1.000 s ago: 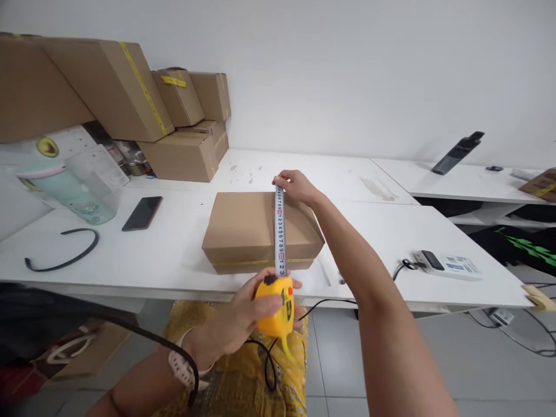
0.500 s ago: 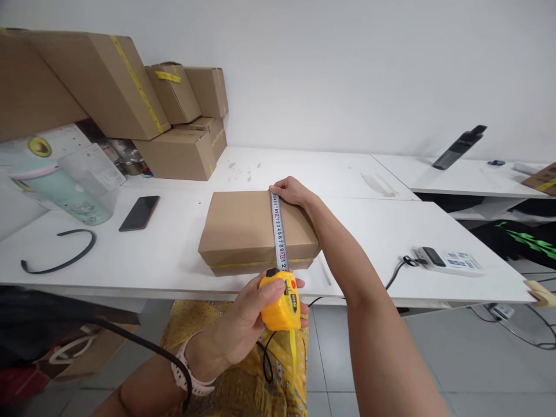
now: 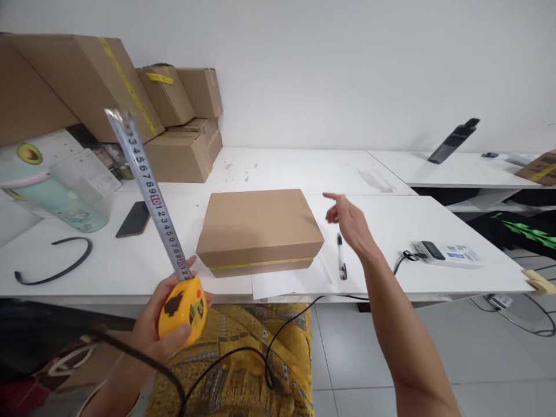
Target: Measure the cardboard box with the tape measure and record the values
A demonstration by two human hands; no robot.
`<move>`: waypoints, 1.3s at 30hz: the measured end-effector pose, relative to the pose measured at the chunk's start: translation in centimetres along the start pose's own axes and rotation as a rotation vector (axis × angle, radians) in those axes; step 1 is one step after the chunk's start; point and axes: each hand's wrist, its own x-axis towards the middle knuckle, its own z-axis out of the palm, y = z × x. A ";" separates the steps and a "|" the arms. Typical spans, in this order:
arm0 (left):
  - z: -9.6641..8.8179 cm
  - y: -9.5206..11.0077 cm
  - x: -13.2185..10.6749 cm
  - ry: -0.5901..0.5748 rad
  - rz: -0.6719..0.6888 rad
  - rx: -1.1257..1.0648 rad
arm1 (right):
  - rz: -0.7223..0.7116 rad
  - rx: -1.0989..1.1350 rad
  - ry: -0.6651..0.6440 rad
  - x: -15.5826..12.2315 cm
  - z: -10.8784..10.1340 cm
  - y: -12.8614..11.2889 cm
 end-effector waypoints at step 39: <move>6.8 -1.6 5.5 -0.452 -0.312 -0.140 | -0.516 -0.657 -0.001 5.6 6.5 -7.4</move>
